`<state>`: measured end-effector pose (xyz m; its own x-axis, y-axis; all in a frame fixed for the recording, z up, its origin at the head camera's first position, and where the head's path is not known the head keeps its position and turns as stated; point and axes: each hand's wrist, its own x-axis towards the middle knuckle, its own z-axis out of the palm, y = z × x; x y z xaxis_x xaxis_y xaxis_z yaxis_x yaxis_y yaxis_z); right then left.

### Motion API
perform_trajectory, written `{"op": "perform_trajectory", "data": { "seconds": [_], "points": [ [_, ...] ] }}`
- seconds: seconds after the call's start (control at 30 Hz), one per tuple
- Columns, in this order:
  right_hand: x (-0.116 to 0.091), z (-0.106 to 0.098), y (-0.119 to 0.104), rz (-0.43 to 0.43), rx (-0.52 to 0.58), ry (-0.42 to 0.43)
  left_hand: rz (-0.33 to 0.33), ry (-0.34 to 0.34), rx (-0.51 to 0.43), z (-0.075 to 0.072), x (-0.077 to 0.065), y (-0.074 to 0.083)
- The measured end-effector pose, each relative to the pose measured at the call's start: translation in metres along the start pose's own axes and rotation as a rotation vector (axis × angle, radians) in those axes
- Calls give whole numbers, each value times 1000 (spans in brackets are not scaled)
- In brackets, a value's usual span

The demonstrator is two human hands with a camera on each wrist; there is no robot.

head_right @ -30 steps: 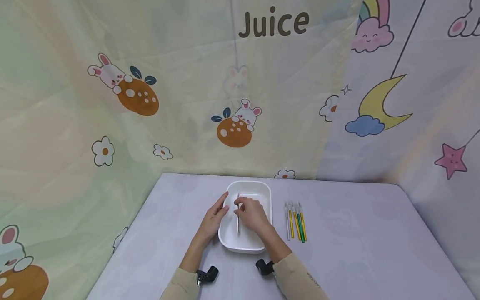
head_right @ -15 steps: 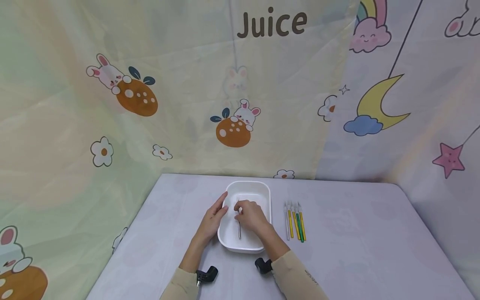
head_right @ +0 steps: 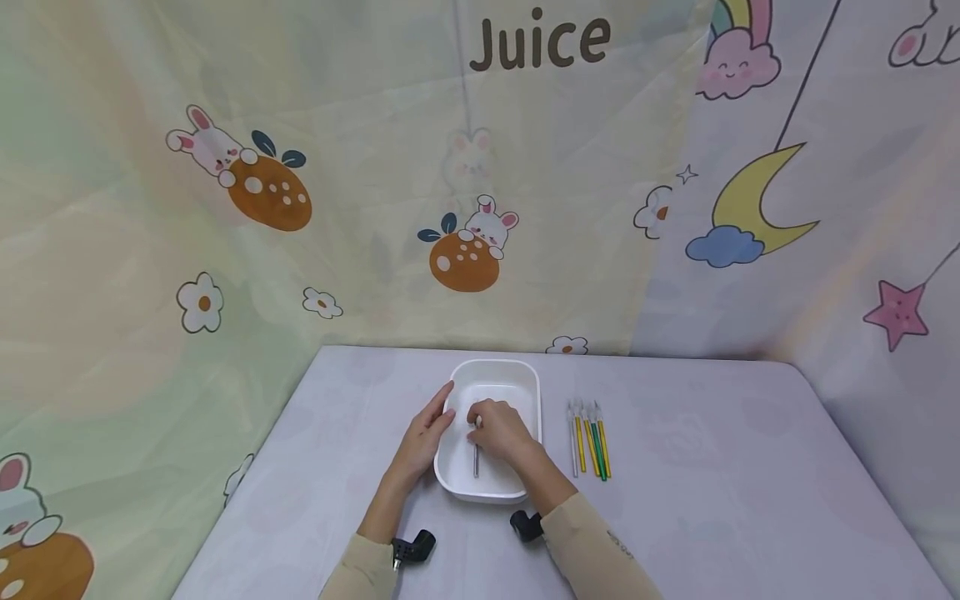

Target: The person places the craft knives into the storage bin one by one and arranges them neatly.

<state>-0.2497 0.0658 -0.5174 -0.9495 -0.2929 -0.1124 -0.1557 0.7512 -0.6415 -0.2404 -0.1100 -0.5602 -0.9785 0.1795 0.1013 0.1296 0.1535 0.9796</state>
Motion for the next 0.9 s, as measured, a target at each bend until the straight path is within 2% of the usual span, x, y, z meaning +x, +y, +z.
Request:
{"op": "perform_trajectory", "data": {
  "seconds": [0.4, 0.63, 0.9],
  "points": [
    [-2, 0, -1, -6, -2, 2, -3, 2, -4, 0, 0, 0],
    [-3, 0, 2, -23, -13, 30, 6, 3, -8, 0, 1, -2],
    [-5, -2, 1, -16, 22, 77, 6, 1, -5, 0, 1, -2]
  ]
}}
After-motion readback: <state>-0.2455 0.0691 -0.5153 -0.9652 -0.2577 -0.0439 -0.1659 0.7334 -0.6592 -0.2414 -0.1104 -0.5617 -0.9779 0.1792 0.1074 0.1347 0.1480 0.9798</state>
